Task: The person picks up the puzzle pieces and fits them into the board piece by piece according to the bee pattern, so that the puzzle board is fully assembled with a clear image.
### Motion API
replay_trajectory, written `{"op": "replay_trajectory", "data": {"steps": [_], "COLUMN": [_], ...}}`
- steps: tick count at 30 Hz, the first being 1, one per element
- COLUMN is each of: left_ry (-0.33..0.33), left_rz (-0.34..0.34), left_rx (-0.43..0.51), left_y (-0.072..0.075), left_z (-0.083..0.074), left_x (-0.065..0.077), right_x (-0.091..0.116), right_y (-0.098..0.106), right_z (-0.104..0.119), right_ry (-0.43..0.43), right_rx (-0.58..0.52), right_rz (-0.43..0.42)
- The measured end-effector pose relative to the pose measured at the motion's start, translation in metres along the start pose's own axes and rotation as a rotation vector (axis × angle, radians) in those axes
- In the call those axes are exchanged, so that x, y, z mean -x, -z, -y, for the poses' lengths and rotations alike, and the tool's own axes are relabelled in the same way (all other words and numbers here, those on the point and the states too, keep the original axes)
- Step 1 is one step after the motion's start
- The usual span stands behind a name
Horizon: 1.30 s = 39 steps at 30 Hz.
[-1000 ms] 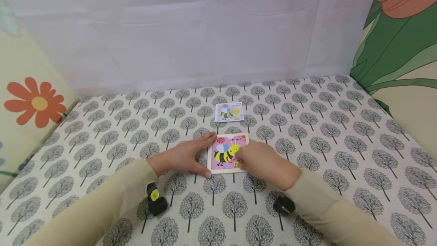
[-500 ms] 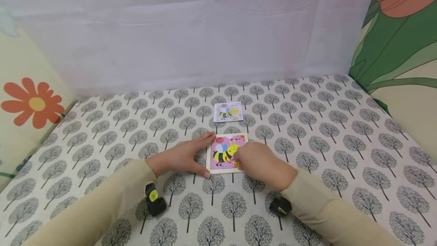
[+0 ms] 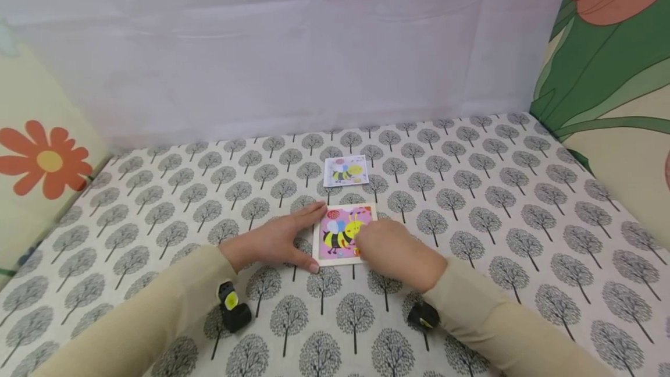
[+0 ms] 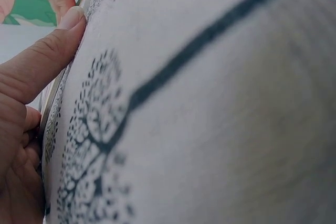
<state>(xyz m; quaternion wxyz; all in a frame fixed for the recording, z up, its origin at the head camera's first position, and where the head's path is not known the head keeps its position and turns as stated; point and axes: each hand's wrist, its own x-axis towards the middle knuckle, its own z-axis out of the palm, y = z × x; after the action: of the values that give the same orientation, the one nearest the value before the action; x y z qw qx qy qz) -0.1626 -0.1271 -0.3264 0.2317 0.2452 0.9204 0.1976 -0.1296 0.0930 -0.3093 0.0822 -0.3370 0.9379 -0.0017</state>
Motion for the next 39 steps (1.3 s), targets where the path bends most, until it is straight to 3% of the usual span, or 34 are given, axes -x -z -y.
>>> {"op": "replay_trajectory", "data": {"steps": [5,13,31,39], "left_ry": [0.005,0.005,-0.011,-0.02], "left_rz": [-0.004,-0.006,-0.023,-0.022], "left_rx": [0.004,0.022,0.025,0.036], "left_y": [0.0,0.0,-0.005,-0.005], "left_z": [0.001,0.002,0.006,0.007], "left_x": [0.0,0.002,0.004,0.004], "right_x": [0.004,0.006,0.011,0.018], "right_y": [0.001,0.004,-0.001,-0.01], "right_z": [-0.002,0.005,0.013,0.007], "right_ry": [0.021,-0.066,-0.069,-0.088], "right_rx": [-0.025,-0.066,-0.083,-0.2], "right_rz": [0.03,0.223,0.168,0.162]}}
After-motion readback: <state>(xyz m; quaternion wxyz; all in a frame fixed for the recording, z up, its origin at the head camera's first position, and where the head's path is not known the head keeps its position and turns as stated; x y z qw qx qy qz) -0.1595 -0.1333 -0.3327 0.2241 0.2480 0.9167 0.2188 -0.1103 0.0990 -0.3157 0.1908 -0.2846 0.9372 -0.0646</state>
